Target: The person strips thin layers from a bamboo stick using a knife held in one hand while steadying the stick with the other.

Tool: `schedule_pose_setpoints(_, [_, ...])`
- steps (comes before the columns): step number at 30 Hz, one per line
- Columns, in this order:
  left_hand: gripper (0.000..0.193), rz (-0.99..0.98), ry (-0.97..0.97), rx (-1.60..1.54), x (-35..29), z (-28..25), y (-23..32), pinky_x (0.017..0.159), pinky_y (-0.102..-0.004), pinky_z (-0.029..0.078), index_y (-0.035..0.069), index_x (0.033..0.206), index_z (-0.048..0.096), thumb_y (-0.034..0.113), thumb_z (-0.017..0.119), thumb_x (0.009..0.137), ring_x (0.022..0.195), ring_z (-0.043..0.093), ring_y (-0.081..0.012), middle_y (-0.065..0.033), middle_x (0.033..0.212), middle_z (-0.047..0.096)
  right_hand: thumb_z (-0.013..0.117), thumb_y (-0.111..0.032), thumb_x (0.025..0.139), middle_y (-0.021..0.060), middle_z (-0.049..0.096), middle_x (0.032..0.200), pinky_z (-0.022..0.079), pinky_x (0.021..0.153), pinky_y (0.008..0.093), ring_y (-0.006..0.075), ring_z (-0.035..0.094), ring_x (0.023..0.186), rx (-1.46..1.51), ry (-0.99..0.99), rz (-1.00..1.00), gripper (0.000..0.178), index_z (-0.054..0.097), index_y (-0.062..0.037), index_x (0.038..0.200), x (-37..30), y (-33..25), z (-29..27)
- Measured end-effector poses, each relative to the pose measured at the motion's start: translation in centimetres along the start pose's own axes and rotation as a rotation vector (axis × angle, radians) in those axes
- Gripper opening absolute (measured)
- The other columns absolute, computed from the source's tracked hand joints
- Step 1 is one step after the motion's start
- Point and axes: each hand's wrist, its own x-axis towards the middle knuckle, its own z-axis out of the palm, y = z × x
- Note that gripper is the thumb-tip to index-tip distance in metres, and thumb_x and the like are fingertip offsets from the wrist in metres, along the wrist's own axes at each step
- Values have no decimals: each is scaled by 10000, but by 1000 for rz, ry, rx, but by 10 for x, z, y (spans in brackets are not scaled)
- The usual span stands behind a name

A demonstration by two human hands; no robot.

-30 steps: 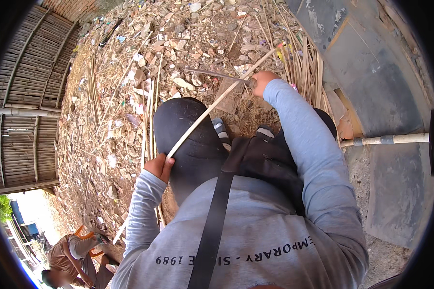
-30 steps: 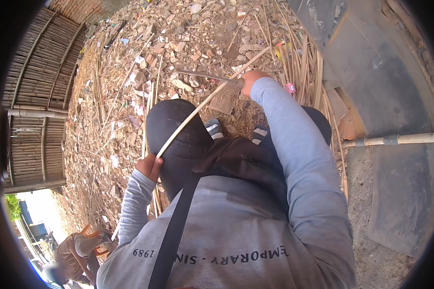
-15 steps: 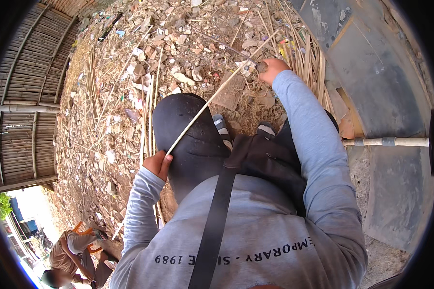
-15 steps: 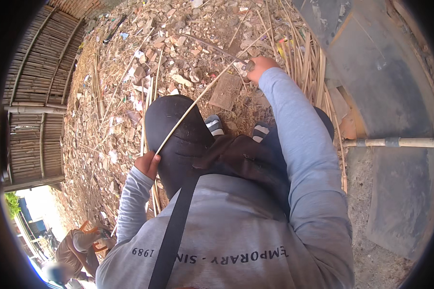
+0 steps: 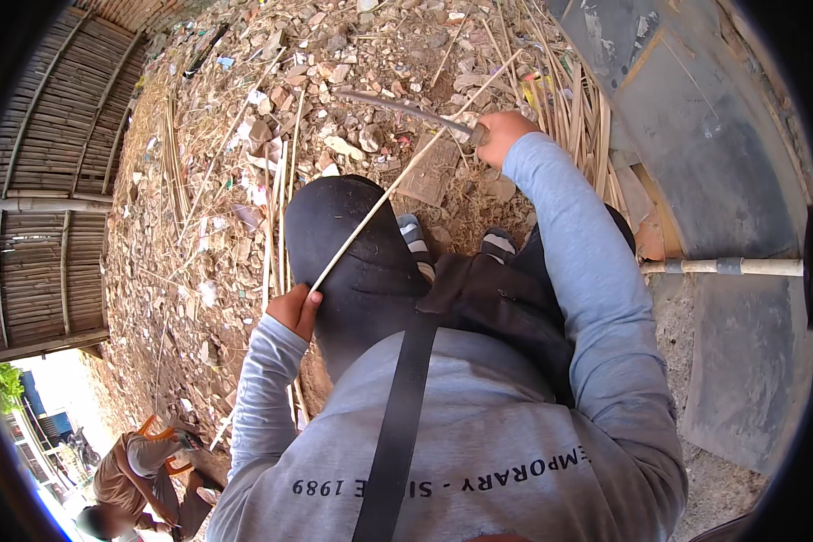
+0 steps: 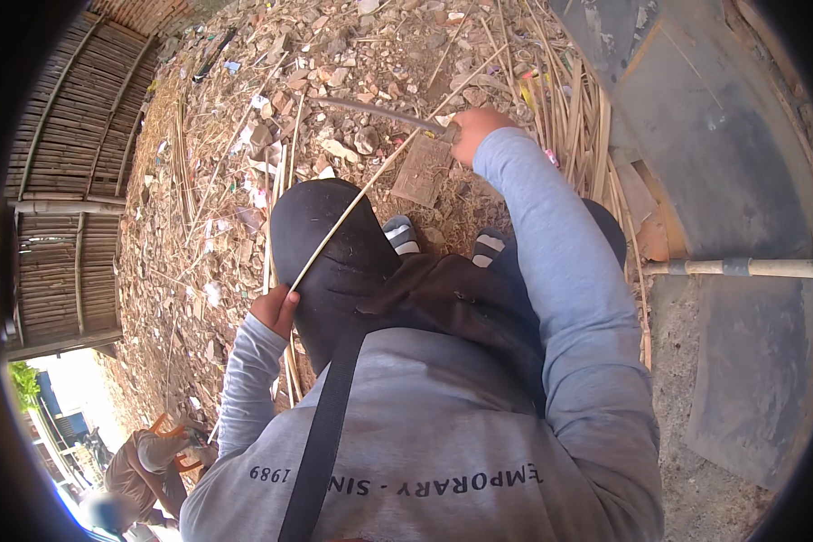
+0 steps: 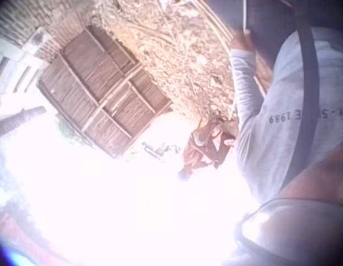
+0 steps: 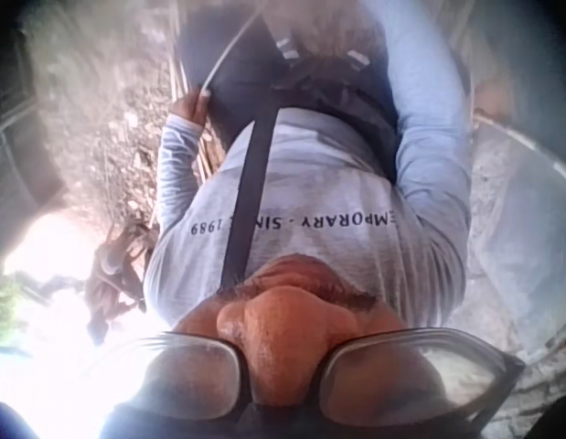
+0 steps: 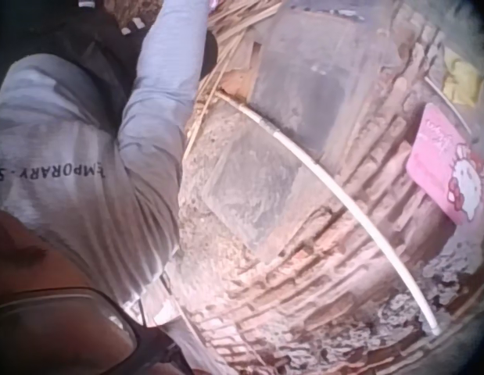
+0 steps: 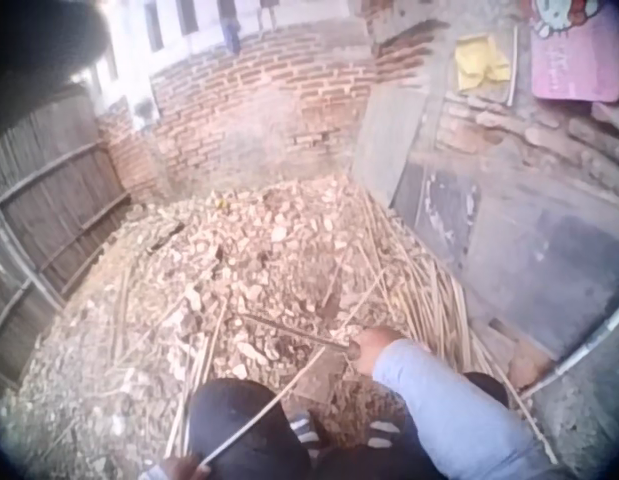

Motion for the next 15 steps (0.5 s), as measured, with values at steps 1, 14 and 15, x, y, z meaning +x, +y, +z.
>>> schedule_pose_setpoints(1, [399,-5,7,-4,-1,0,0,545,-439,405,10,745,473,349,487,956,576,515,-412,-203,599,503,714,-238,658,176,667,946,503,824,398,323,641,899,-25,-14,-20,465,651,-78,1090,-3,-7,-3])
schedule_pose_setpoints(14, [372,-10,35,30,-3,3,6,535,-441,418,24,764,474,346,510,945,582,533,-420,-197,595,517,675,-234,691,185,658,887,502,819,419,348,631,864,-28,93,-62,329,670,-98,991,-15,-11,1])
schedule_pose_setpoints(15, [372,-10,35,33,-3,5,1,535,-441,418,24,764,474,346,510,945,582,533,-420,-197,595,517,679,-233,692,186,656,885,502,807,423,350,629,858,-16,93,-94,324,670,-100,987,-18,-17,-6])
